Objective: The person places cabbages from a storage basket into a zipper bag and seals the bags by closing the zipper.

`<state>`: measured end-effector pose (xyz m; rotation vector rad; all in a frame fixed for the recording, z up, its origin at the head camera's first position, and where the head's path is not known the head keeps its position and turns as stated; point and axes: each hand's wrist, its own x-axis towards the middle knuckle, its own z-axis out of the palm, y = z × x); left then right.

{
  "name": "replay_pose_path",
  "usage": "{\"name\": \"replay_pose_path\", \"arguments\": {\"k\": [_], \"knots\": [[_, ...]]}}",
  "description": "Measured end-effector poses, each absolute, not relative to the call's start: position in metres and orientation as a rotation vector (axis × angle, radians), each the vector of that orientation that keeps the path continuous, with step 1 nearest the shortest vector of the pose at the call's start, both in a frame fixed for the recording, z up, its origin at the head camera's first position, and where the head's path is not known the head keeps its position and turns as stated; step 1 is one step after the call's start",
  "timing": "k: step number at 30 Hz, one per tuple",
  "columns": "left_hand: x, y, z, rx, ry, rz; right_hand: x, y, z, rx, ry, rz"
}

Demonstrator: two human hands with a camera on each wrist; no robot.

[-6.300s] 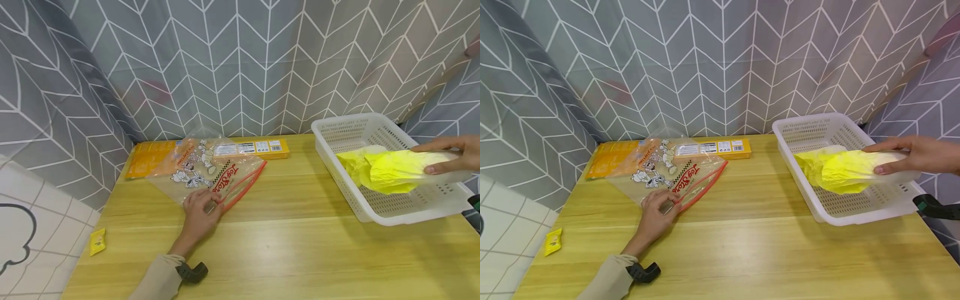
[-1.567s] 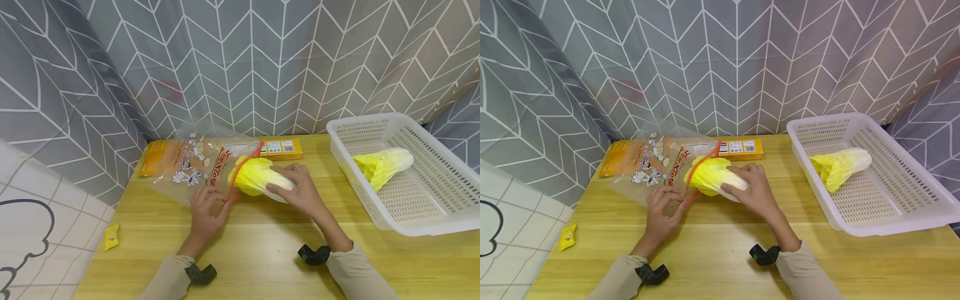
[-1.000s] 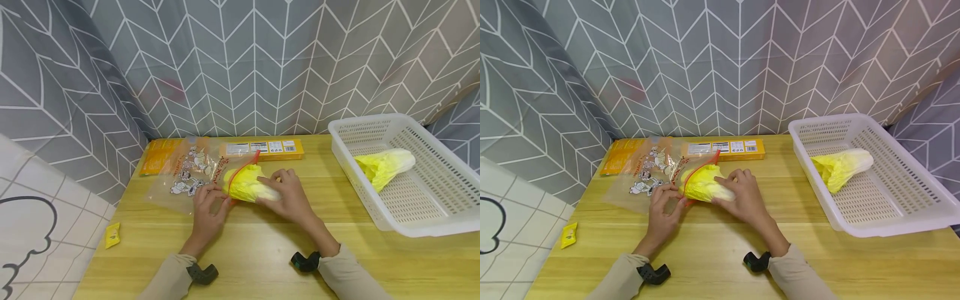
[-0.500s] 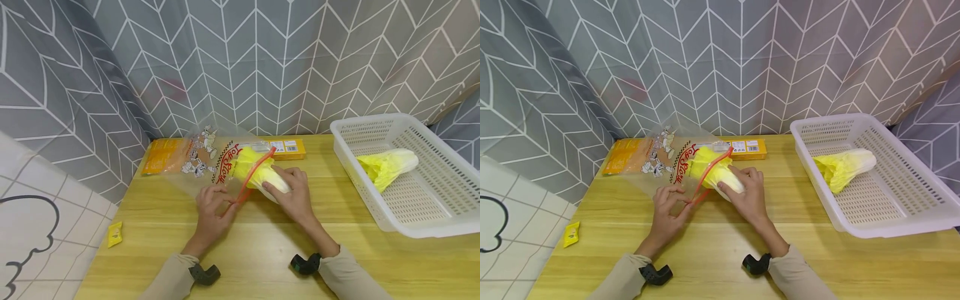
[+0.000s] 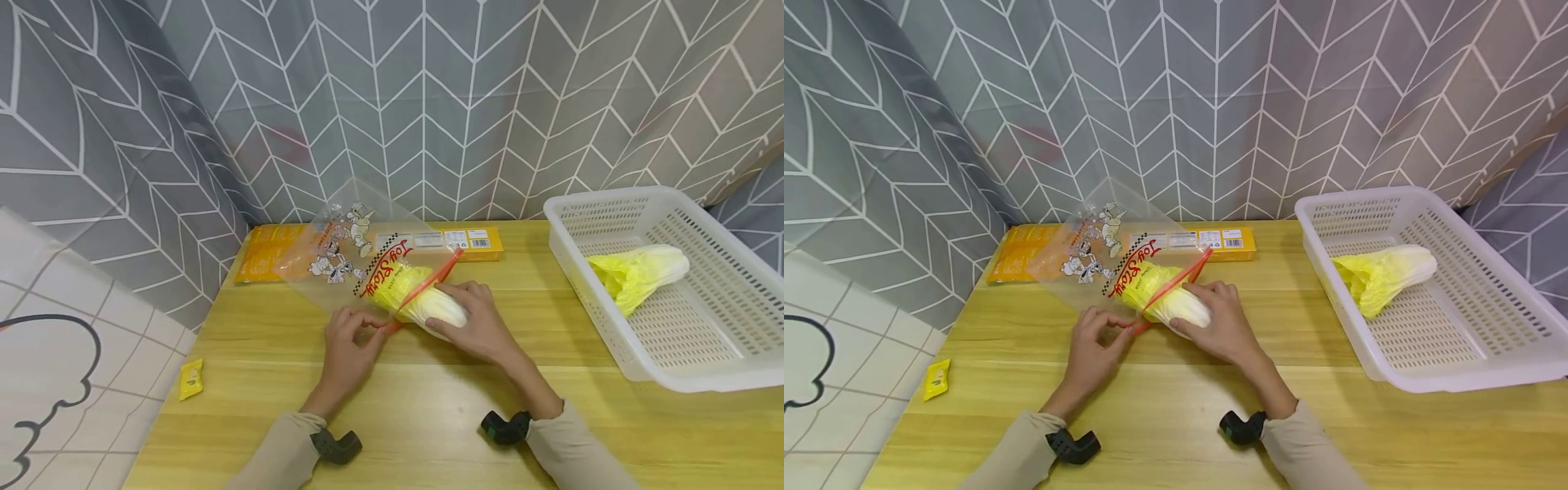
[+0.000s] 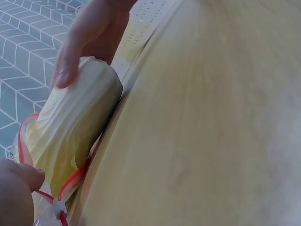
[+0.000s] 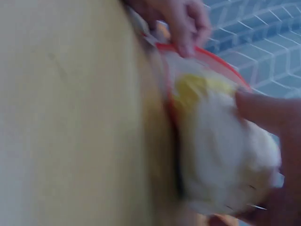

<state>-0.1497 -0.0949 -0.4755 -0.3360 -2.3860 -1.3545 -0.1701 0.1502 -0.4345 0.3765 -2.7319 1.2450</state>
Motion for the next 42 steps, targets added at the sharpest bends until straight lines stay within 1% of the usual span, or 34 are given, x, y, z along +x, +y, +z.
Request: {"name": "replay_pose_path", "arguments": {"k": [4, 7, 13, 21, 28, 33, 39, 42], "knots": [[-0.15, -0.094, -0.475, -0.292, -2.359, -1.413, -0.171, 0.167, -0.427, 0.573, -2.885, 1.207], [-0.15, -0.095, -0.475, -0.304, -2.356, -1.4, -0.173, 0.174, -0.428, 0.623, -2.867, 1.281], [-0.15, -0.096, -0.476, -0.363, -2.307, -1.369, -0.176, 0.172, -0.429, 0.517, -2.697, 1.505], [-0.152, -0.096, -0.477, -0.45, -2.233, -1.4, -0.169, 0.157, -0.42, 0.335, -2.415, 1.723], [-0.153, -0.095, -0.479, -0.435, -2.271, -1.483, -0.168, 0.139, -0.416, 0.223, -2.408, 1.967], [-0.153, -0.096, -0.477, -0.434, -2.31, -1.48, -0.172, 0.124, -0.415, 0.208, -2.44, 1.898], [-0.152, -0.097, -0.476, -0.44, -2.311, -1.455, -0.177, 0.103, -0.419, 0.384, -2.444, 1.544], [-0.153, -0.096, -0.477, -0.45, -2.305, -1.436, -0.179, 0.096, -0.424, 0.433, -2.446, 1.442]]}}
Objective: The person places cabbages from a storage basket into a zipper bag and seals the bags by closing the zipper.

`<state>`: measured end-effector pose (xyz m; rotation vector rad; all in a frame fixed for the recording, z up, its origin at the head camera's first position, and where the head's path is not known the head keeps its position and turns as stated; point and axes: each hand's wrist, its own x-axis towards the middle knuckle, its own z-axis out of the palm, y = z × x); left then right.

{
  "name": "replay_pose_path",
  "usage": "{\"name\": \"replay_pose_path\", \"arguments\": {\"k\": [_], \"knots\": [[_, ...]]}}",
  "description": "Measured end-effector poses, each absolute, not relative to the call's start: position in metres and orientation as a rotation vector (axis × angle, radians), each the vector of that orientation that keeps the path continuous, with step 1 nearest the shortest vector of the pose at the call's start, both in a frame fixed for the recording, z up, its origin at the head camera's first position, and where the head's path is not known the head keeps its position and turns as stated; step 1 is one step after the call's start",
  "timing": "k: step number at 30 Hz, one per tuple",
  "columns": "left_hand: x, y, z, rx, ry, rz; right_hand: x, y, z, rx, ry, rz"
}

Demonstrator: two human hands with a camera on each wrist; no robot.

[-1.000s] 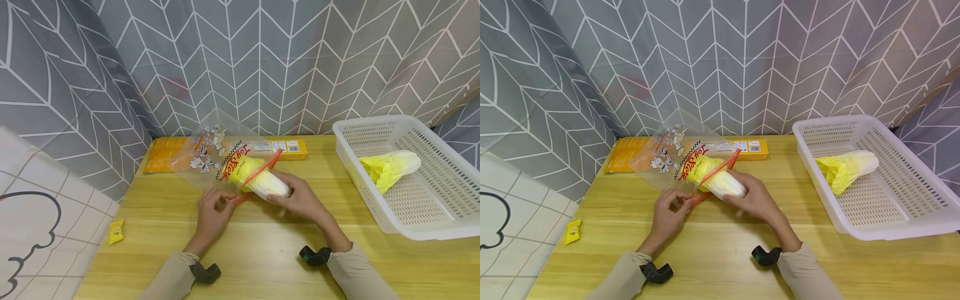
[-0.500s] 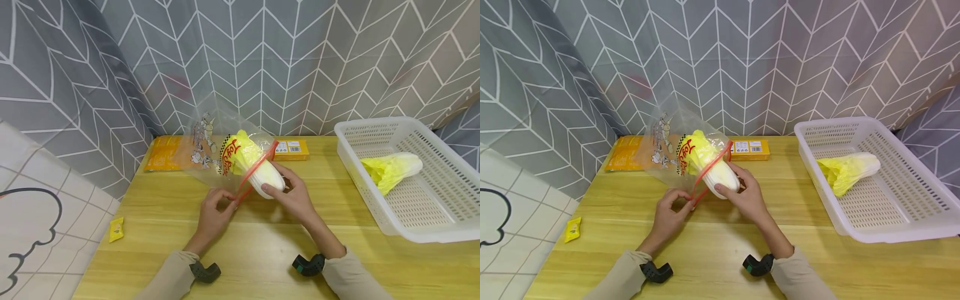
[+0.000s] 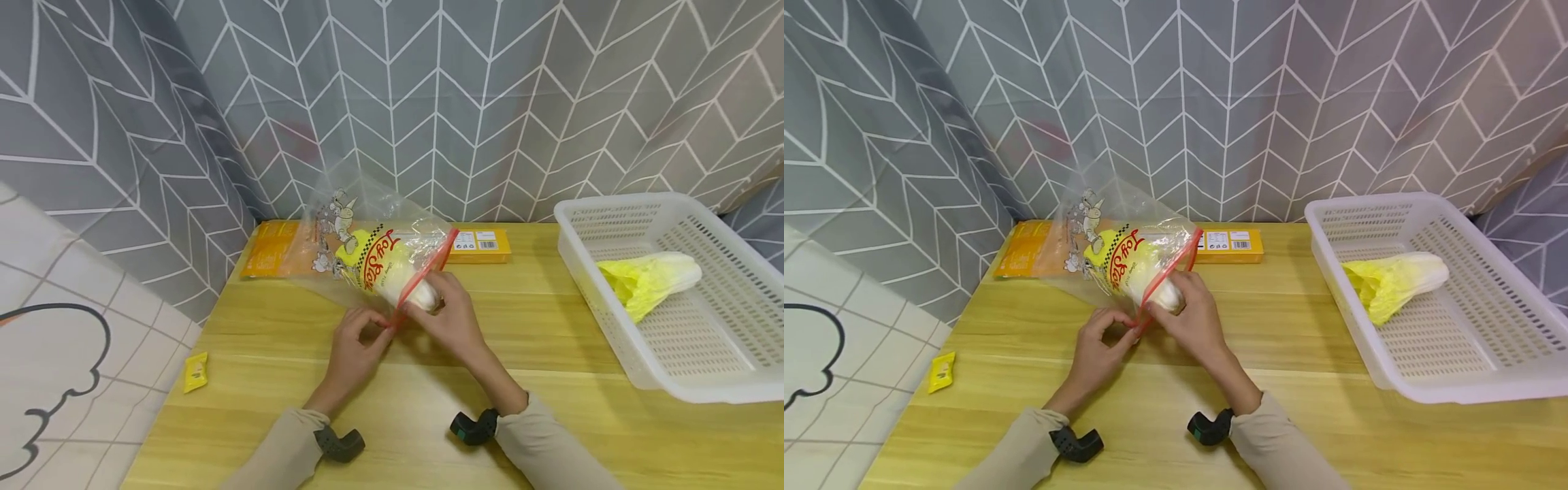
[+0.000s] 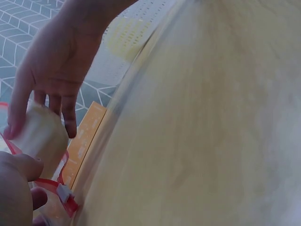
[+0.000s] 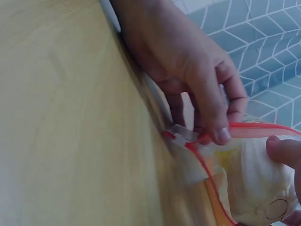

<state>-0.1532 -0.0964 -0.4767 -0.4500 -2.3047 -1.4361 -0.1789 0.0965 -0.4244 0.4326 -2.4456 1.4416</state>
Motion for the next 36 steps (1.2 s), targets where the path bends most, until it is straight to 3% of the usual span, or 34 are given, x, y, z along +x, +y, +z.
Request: {"name": "replay_pose_path", "arguments": {"k": [11, 21, 36], "knots": [[-0.153, -0.097, -0.474, -0.421, -2.325, -1.454, -0.182, 0.094, -0.443, 0.581, -2.382, 1.655], [-0.153, -0.097, -0.476, -0.455, -2.316, -1.487, -0.184, 0.094, -0.443, 0.395, -2.262, 2.093], [-0.15, -0.097, -0.473, -0.336, -2.355, -1.552, -0.182, 0.087, -0.453, 0.569, -2.216, 2.029]]}}
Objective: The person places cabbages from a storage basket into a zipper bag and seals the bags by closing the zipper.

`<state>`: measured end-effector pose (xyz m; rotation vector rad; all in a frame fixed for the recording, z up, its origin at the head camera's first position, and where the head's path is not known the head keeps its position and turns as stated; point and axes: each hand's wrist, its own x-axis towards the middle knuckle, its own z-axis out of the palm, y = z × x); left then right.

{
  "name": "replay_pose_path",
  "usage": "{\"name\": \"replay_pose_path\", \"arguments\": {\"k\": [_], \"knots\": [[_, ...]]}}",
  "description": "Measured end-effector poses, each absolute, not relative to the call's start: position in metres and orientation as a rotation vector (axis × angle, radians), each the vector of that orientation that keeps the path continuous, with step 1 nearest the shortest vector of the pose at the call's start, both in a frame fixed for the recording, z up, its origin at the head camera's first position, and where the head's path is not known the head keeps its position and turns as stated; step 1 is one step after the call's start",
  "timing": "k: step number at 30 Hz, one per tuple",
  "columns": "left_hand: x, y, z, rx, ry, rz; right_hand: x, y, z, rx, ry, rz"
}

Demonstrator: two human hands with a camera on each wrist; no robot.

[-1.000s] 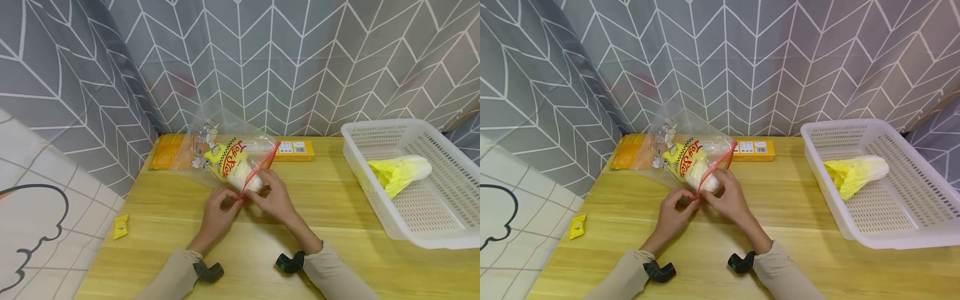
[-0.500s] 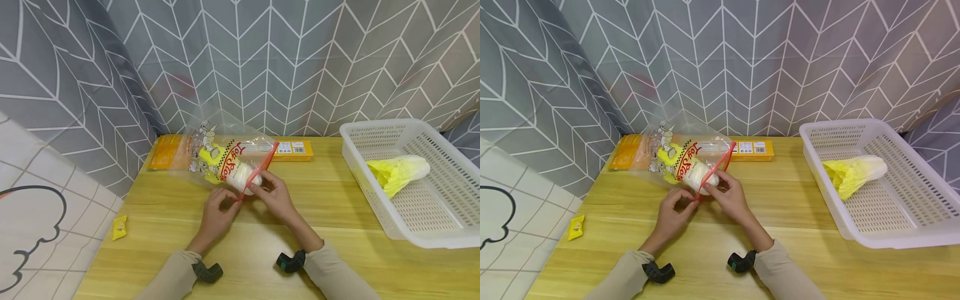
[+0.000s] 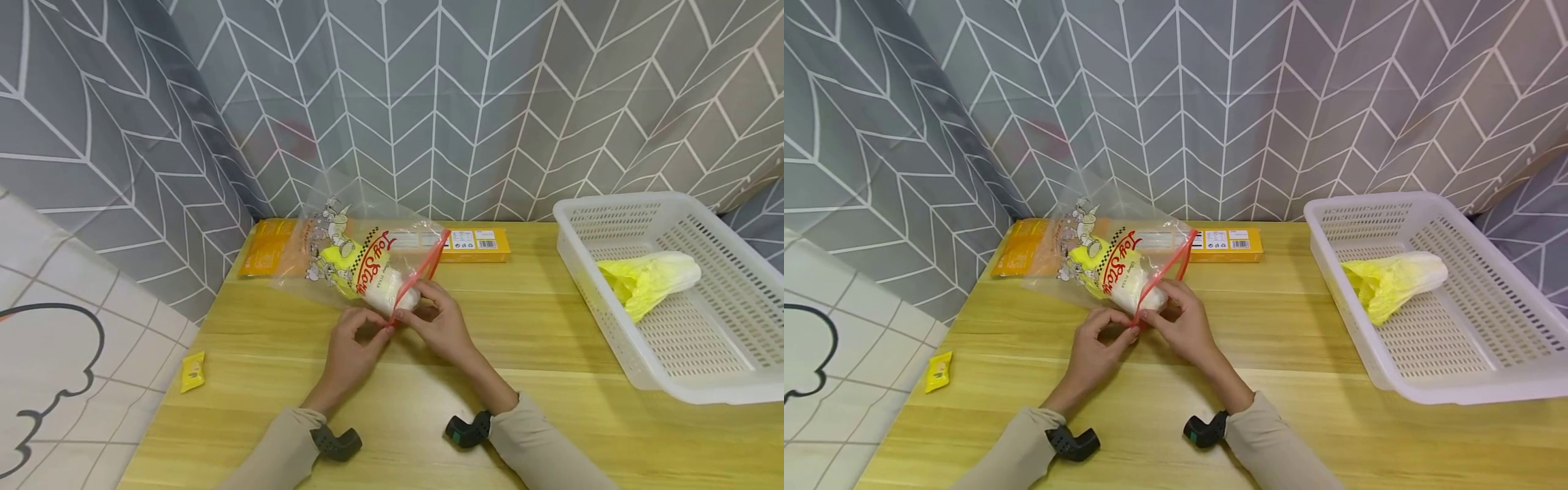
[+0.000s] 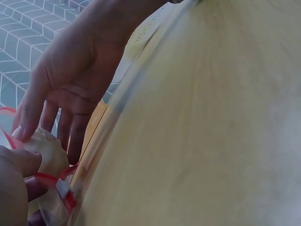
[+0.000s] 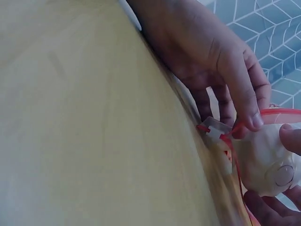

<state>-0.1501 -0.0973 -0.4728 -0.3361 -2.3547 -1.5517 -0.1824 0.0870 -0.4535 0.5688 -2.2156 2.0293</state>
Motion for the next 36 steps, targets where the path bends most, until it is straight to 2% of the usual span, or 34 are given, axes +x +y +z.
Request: {"name": "replay_pose_path", "arguments": {"k": [17, 36], "knots": [[-0.15, -0.096, -0.475, -0.382, -2.352, -1.583, -0.18, 0.077, -0.457, 0.553, -2.148, 2.0], [-0.149, -0.097, -0.473, -0.362, -2.36, -1.579, -0.179, 0.094, -0.453, 0.528, -2.258, 2.018]]}}
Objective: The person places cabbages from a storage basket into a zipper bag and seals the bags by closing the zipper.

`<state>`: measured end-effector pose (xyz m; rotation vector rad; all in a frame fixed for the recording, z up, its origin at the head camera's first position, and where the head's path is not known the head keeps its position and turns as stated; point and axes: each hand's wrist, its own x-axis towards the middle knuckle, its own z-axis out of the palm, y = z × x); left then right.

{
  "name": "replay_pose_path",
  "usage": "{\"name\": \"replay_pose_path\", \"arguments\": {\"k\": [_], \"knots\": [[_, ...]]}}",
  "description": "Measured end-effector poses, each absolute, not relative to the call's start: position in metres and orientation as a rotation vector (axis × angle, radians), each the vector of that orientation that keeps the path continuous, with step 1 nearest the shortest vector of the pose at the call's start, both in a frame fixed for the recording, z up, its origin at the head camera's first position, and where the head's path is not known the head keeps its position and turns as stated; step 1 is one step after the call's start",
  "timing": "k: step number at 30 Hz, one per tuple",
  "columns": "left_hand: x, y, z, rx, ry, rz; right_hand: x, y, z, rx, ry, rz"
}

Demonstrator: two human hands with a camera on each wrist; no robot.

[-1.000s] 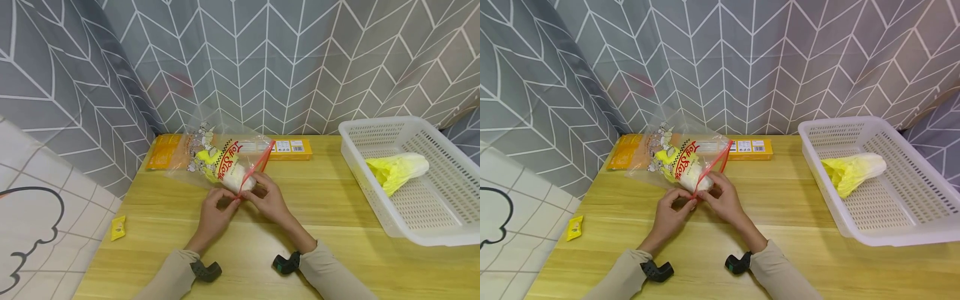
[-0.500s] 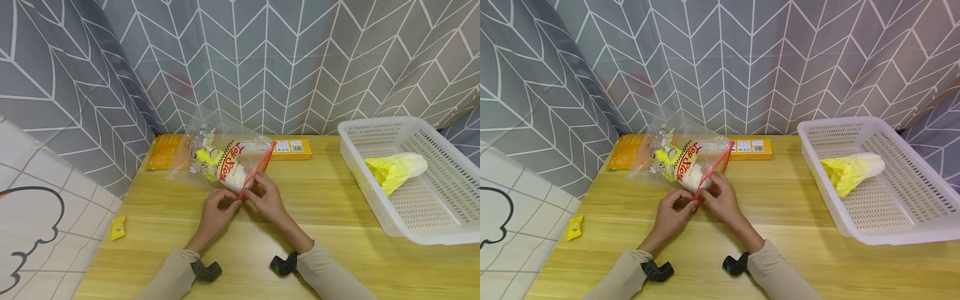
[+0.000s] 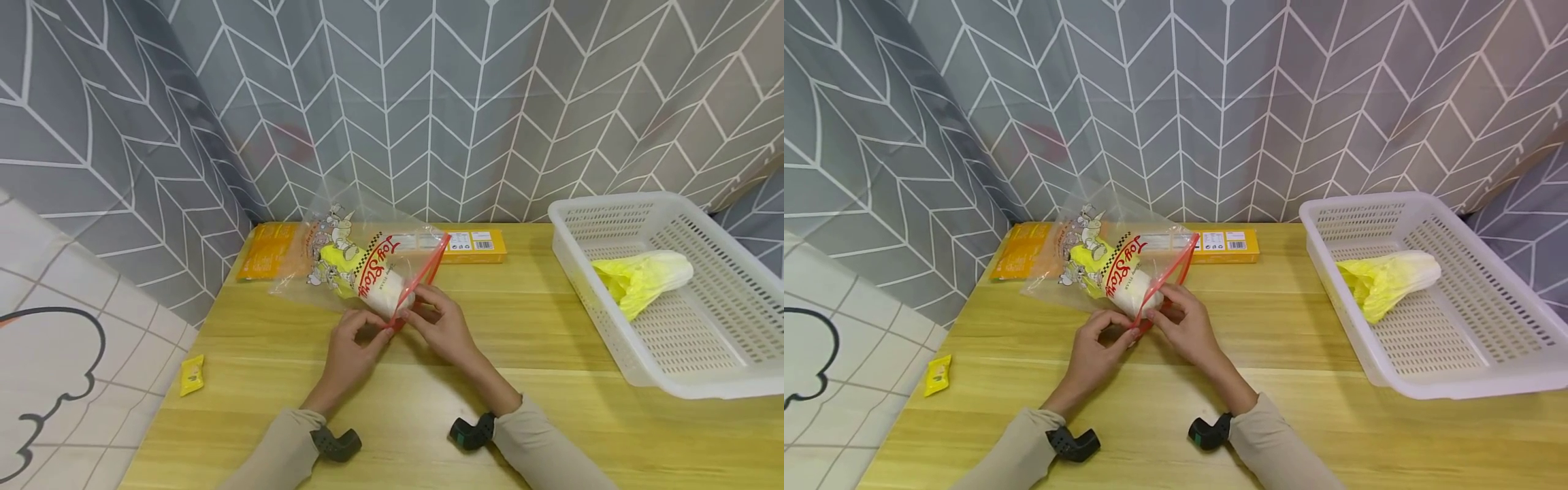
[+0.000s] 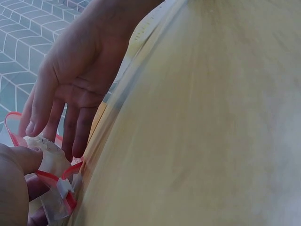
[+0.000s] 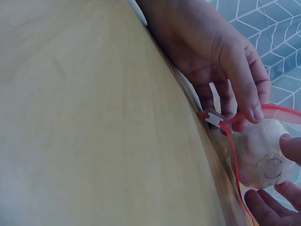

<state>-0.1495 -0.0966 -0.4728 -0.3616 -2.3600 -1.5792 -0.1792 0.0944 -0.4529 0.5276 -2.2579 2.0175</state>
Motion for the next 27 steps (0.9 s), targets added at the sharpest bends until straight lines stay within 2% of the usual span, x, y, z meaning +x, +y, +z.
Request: {"name": "replay_pose_path", "arguments": {"k": [9, 27], "knots": [[-0.151, -0.093, -0.473, -0.375, -2.345, -1.617, -0.179, 0.12, -0.439, 0.523, -2.382, 1.848], [-0.148, -0.095, -0.473, -0.303, -2.347, -1.682, -0.195, 0.2, -0.359, 0.685, -2.745, 1.182]]}}
